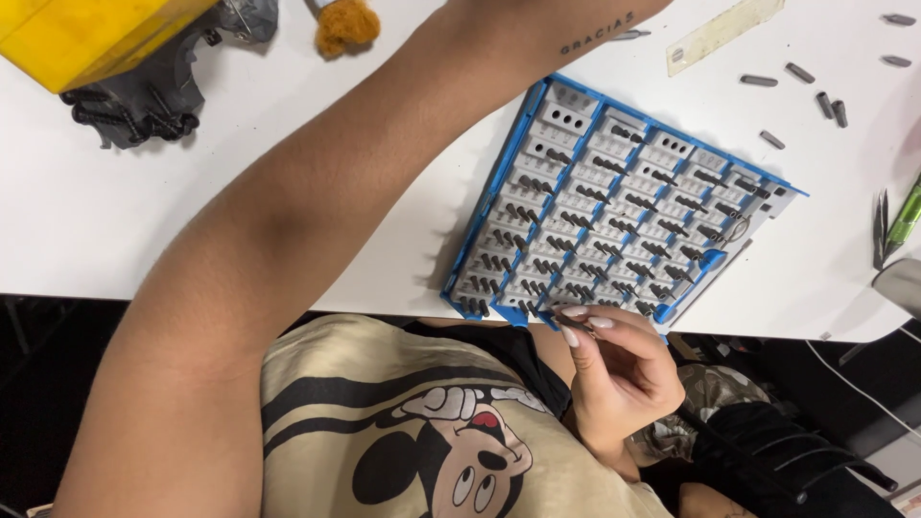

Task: The person picks up small drill bits from a white table and places them into a blue plastic organizer tray. They repeatedly pick up bits and insert them into the designated slots within the tray.

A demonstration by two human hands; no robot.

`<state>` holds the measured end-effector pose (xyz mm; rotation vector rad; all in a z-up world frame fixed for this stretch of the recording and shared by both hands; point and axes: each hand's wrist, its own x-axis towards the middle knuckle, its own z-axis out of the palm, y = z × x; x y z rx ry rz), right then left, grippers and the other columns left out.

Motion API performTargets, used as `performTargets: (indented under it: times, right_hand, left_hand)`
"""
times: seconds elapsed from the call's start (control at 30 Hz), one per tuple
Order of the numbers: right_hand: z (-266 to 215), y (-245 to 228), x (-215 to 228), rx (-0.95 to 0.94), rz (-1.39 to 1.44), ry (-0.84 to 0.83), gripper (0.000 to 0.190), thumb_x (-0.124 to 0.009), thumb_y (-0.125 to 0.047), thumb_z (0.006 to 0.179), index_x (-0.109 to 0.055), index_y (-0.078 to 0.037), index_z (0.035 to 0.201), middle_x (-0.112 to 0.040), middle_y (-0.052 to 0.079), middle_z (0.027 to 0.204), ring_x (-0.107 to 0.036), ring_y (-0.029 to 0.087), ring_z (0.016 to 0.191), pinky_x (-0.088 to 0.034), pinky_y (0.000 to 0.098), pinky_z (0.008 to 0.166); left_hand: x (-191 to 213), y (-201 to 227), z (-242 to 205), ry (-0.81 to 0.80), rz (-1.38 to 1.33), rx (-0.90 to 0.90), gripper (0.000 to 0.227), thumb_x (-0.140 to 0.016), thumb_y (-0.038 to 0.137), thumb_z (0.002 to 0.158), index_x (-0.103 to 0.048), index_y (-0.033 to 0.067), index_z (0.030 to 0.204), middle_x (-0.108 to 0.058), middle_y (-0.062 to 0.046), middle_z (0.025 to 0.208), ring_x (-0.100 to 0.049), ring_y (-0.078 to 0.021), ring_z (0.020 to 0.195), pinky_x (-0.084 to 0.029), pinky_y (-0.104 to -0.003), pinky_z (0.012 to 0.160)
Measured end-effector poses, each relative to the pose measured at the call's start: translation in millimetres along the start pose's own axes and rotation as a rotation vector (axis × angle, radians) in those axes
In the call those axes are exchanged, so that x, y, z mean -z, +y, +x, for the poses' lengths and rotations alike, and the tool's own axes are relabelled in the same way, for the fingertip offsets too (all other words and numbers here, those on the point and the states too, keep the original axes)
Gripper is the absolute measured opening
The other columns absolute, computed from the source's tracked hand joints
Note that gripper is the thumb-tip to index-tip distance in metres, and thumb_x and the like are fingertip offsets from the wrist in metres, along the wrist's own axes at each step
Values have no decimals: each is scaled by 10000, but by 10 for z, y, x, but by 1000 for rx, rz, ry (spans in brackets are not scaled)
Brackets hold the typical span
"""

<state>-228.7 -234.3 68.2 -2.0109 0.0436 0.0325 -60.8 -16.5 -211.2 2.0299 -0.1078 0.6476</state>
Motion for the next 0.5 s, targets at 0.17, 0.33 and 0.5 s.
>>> performTargets:
  times: [0.17, 0.33, 0.5]
  right_hand:
    - [27, -59, -13, 45, -45, -35, 178, -818, 19, 864, -675, -41, 951, -729, 168, 928, -765, 254, 884, -690, 330, 868]
    - [87, -116, 27, 152, -140, -162, 125, -798, 19, 879, -697, -16, 943, -740, 175, 966, -784, 269, 915, -682, 318, 902]
    - [164, -89, 19, 379, -233, -243, 120, -820, -67, 862, -714, -50, 916, -680, 101, 881, -666, 213, 805, -534, 306, 788]
  left_hand:
    - [5, -7, -213, 1, -2, -3, 473, -681, 151, 1012, -299, 157, 734, -256, 60, 547, -214, -121, 519, -167, -369, 551]
    - [8, 14, -248, 3, -1, -6, 468, -677, 153, 1011, -300, 158, 734, -257, 60, 546, -215, -122, 518, -169, -369, 549]
    - [1, 26, -235, 2, -2, -7, 463, -673, 155, 1010, -301, 158, 734, -259, 60, 546, -217, -122, 517, -170, -369, 548]
